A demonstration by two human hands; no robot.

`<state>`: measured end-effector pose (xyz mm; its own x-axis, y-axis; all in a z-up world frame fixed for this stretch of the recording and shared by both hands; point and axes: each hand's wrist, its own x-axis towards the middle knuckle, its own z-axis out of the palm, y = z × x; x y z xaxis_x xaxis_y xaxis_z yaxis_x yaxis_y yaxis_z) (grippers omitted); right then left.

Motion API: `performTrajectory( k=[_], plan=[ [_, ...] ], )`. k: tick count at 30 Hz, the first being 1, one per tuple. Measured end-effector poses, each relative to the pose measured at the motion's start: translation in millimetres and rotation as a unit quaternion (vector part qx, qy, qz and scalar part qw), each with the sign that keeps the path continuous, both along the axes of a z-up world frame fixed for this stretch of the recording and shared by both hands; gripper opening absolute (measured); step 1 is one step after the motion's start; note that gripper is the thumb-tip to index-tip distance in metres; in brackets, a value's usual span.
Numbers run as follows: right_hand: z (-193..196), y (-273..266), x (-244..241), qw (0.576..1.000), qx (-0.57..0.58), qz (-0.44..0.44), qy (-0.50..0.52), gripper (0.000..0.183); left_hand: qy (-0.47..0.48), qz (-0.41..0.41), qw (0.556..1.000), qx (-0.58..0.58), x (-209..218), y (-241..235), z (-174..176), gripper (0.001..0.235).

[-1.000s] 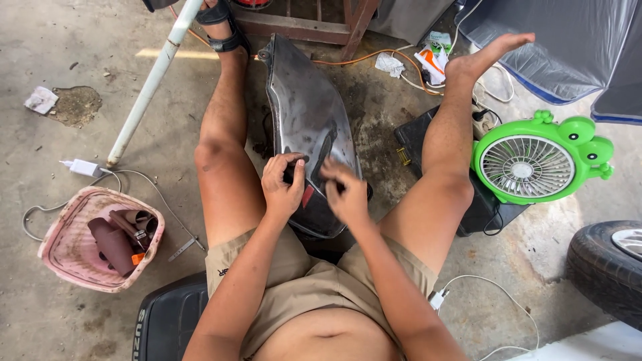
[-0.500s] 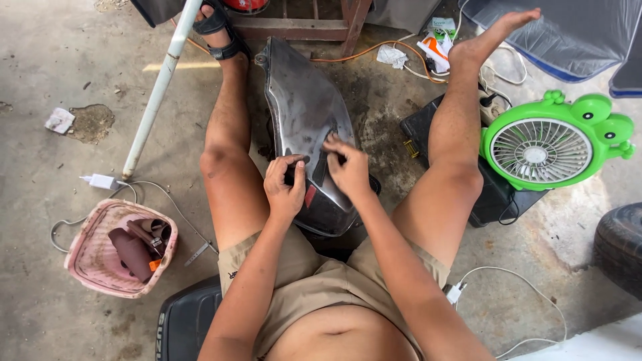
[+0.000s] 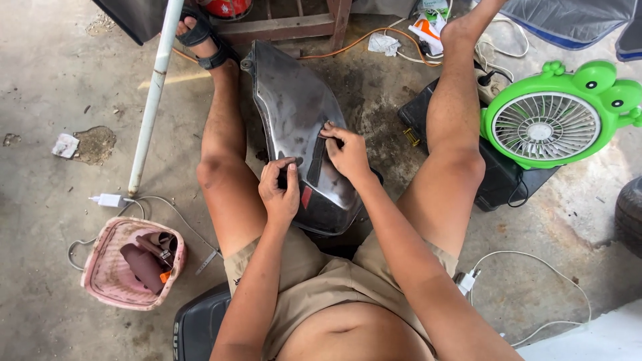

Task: The person sits on the floor and sands a black motorcycle mudguard using a piece of sandpaper. They hold the mudguard between their legs and rub the sandpaper over the surface to smooth it.

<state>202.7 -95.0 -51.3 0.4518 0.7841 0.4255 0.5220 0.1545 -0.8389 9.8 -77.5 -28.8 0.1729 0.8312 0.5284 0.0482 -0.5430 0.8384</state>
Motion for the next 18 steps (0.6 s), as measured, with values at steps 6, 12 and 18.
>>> performTrajectory(
  k=[6, 12, 18],
  plan=[
    [47, -67, -67, 0.998, -0.002, 0.056, -0.032, 0.035, -0.004, 0.005, 1.0, 0.007, 2, 2, -1, 0.013],
    [41, -50, -46, 0.998, -0.001, 0.052, -0.035, 0.032, -0.005, -0.002, 1.0, 0.003, 1, 2, -4, 0.01],
    [2, -4, -6, 1.0, 0.003, -0.003, -0.02, 0.029, -0.005, -0.007, 1.0, -0.005, -1, 1, -3, 0.012]
  ],
)
